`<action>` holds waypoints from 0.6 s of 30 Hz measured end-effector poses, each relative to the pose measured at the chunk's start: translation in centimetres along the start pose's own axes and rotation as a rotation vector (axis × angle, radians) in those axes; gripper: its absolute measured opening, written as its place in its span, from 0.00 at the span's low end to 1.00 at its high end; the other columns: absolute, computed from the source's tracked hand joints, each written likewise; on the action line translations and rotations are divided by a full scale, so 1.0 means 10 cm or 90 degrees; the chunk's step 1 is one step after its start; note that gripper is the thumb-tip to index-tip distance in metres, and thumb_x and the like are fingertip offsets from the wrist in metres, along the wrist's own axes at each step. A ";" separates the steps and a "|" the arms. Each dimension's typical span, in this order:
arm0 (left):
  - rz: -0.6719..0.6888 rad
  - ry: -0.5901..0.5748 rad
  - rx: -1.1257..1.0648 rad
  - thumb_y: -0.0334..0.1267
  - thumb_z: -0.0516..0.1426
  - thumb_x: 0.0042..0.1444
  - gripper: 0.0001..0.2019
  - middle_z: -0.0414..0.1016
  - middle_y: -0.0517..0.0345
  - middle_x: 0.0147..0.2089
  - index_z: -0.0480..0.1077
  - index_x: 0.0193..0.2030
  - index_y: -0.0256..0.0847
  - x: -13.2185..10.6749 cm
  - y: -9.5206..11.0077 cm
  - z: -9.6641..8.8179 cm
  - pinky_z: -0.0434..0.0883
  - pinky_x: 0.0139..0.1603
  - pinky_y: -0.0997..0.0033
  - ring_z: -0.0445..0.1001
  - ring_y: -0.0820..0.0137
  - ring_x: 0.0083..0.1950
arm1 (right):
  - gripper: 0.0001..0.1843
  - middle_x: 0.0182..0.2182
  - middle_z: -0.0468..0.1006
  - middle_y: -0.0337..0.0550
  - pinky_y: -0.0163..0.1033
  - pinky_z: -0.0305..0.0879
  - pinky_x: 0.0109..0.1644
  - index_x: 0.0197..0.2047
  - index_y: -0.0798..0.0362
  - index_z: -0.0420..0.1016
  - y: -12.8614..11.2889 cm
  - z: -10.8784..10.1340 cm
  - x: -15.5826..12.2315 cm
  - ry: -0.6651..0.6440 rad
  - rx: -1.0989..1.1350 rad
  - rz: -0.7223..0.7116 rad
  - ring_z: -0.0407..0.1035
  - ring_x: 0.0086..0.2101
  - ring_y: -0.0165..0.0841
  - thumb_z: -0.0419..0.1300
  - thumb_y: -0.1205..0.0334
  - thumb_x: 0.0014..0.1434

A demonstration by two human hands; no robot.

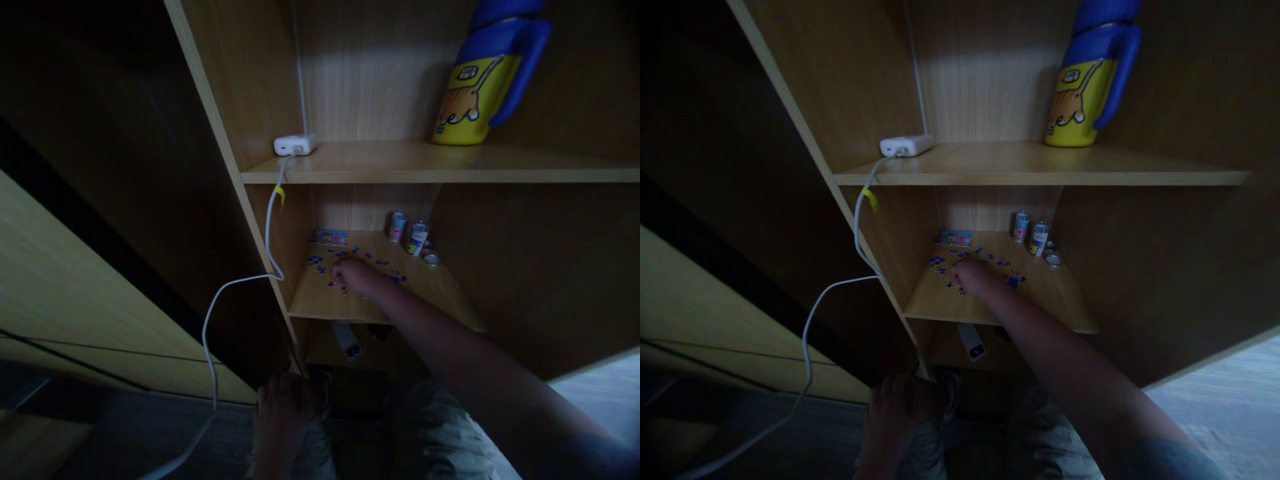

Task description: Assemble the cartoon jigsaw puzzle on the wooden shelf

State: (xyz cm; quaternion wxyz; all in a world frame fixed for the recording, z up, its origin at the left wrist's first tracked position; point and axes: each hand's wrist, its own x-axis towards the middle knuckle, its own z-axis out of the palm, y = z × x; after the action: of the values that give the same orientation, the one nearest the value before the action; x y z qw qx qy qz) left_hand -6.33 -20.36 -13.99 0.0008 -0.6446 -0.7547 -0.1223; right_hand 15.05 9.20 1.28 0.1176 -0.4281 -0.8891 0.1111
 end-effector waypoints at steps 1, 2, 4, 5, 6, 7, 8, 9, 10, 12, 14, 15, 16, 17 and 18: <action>-0.008 0.006 0.005 0.36 0.59 0.67 0.10 0.77 0.42 0.52 0.80 0.51 0.42 0.00 -0.01 0.00 0.70 0.53 0.52 0.72 0.50 0.54 | 0.10 0.43 0.89 0.43 0.36 0.67 0.50 0.41 0.50 0.89 0.01 0.00 0.00 -0.001 0.003 0.004 0.79 0.45 0.36 0.66 0.72 0.64; -0.010 0.011 0.010 0.36 0.59 0.67 0.10 0.77 0.42 0.52 0.80 0.51 0.42 0.00 -0.02 0.01 0.70 0.53 0.53 0.72 0.50 0.54 | 0.11 0.43 0.89 0.44 0.36 0.67 0.50 0.43 0.51 0.89 0.03 0.00 -0.01 0.002 0.005 0.011 0.80 0.45 0.36 0.65 0.72 0.65; 0.000 0.013 0.010 0.36 0.59 0.67 0.10 0.77 0.42 0.52 0.80 0.51 0.41 0.00 -0.03 0.00 0.70 0.53 0.54 0.72 0.51 0.54 | 0.12 0.46 0.89 0.45 0.36 0.67 0.50 0.45 0.51 0.88 0.05 -0.01 -0.04 0.013 0.008 0.029 0.80 0.46 0.36 0.63 0.72 0.67; 0.007 0.012 0.006 0.36 0.59 0.67 0.10 0.77 0.43 0.51 0.80 0.51 0.41 0.01 -0.04 0.00 0.70 0.54 0.55 0.73 0.51 0.54 | 0.12 0.47 0.89 0.46 0.36 0.68 0.50 0.46 0.52 0.88 0.06 -0.02 -0.06 0.018 0.008 0.038 0.80 0.45 0.36 0.63 0.71 0.68; 0.011 0.009 0.004 0.36 0.59 0.67 0.10 0.77 0.43 0.51 0.80 0.51 0.41 0.01 -0.05 -0.01 0.70 0.54 0.55 0.73 0.52 0.54 | 0.10 0.47 0.89 0.47 0.37 0.68 0.49 0.46 0.52 0.88 0.07 -0.02 -0.08 0.020 0.010 0.044 0.80 0.45 0.36 0.64 0.69 0.69; 0.009 0.006 0.003 0.36 0.59 0.68 0.10 0.77 0.43 0.51 0.80 0.51 0.41 0.01 -0.05 -0.02 0.70 0.54 0.55 0.73 0.52 0.53 | 0.08 0.46 0.89 0.47 0.37 0.68 0.48 0.46 0.52 0.88 0.07 -0.02 -0.11 0.019 0.014 0.049 0.80 0.44 0.36 0.65 0.66 0.70; 0.004 0.003 0.004 0.36 0.59 0.68 0.10 0.77 0.43 0.50 0.80 0.51 0.40 0.01 -0.05 -0.03 0.70 0.54 0.55 0.73 0.52 0.53 | 0.07 0.45 0.88 0.47 0.37 0.68 0.46 0.45 0.52 0.88 0.07 -0.02 -0.12 0.014 0.016 0.053 0.80 0.43 0.36 0.68 0.62 0.70; -0.001 0.001 0.005 0.36 0.58 0.68 0.11 0.77 0.43 0.50 0.80 0.52 0.40 0.02 -0.05 -0.03 0.70 0.54 0.55 0.73 0.52 0.53 | 0.07 0.44 0.88 0.47 0.37 0.67 0.45 0.45 0.52 0.88 0.07 -0.02 -0.14 0.007 0.017 0.057 0.80 0.42 0.36 0.70 0.59 0.69; 0.000 -0.003 0.005 0.36 0.58 0.68 0.11 0.78 0.43 0.50 0.80 0.52 0.40 0.02 -0.05 -0.04 0.70 0.54 0.56 0.73 0.52 0.53 | 0.08 0.43 0.88 0.47 0.37 0.67 0.44 0.44 0.52 0.88 0.06 -0.02 -0.15 0.000 0.016 0.061 0.80 0.42 0.36 0.71 0.57 0.68; 0.001 -0.009 0.002 0.35 0.58 0.68 0.11 0.78 0.43 0.51 0.80 0.52 0.40 0.03 -0.05 -0.05 0.70 0.54 0.56 0.74 0.52 0.53 | 0.07 0.43 0.88 0.46 0.37 0.66 0.44 0.44 0.52 0.88 0.06 -0.01 -0.14 -0.008 0.009 0.066 0.80 0.42 0.36 0.72 0.58 0.67; 0.009 -0.018 -0.004 0.35 0.59 0.67 0.11 0.78 0.43 0.51 0.80 0.52 0.41 0.03 -0.05 -0.05 0.70 0.55 0.55 0.74 0.52 0.54 | 0.07 0.43 0.89 0.46 0.37 0.66 0.44 0.44 0.52 0.88 0.07 0.01 -0.12 -0.010 0.008 0.069 0.80 0.42 0.35 0.70 0.59 0.69; 0.009 -0.023 -0.007 0.34 0.59 0.67 0.11 0.78 0.44 0.51 0.80 0.52 0.41 0.04 -0.05 -0.06 0.70 0.54 0.55 0.74 0.52 0.54 | 0.08 0.43 0.89 0.45 0.37 0.66 0.44 0.44 0.52 0.88 0.09 0.01 -0.10 -0.008 0.011 0.073 0.80 0.41 0.35 0.68 0.58 0.71; 0.003 -0.027 -0.009 0.34 0.59 0.67 0.10 0.78 0.44 0.51 0.80 0.51 0.41 0.04 -0.04 -0.06 0.70 0.54 0.55 0.74 0.52 0.53 | 0.10 0.42 0.89 0.45 0.37 0.66 0.44 0.45 0.51 0.88 0.11 0.01 -0.08 -0.006 0.013 0.080 0.80 0.41 0.34 0.66 0.57 0.73; -0.006 -0.029 -0.011 0.35 0.59 0.67 0.10 0.78 0.44 0.51 0.80 0.51 0.41 0.05 -0.04 -0.07 0.70 0.54 0.55 0.74 0.52 0.53 | 0.12 0.42 0.89 0.45 0.36 0.66 0.43 0.45 0.51 0.88 0.14 0.00 -0.06 -0.003 0.013 0.089 0.80 0.40 0.34 0.64 0.56 0.74; -0.019 -0.028 -0.014 0.35 0.58 0.68 0.11 0.78 0.44 0.51 0.80 0.52 0.41 0.05 -0.03 -0.08 0.70 0.54 0.55 0.74 0.52 0.54 | 0.13 0.42 0.89 0.45 0.37 0.66 0.43 0.45 0.52 0.88 0.17 -0.01 -0.05 -0.001 0.009 0.098 0.79 0.40 0.34 0.63 0.55 0.75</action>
State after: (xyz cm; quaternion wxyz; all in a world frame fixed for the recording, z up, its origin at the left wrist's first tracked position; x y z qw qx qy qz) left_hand -6.82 -20.06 -13.23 -0.0251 -0.6358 -0.7626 -0.1164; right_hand 16.64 9.82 0.82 0.1112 -0.4940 -0.8530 0.1268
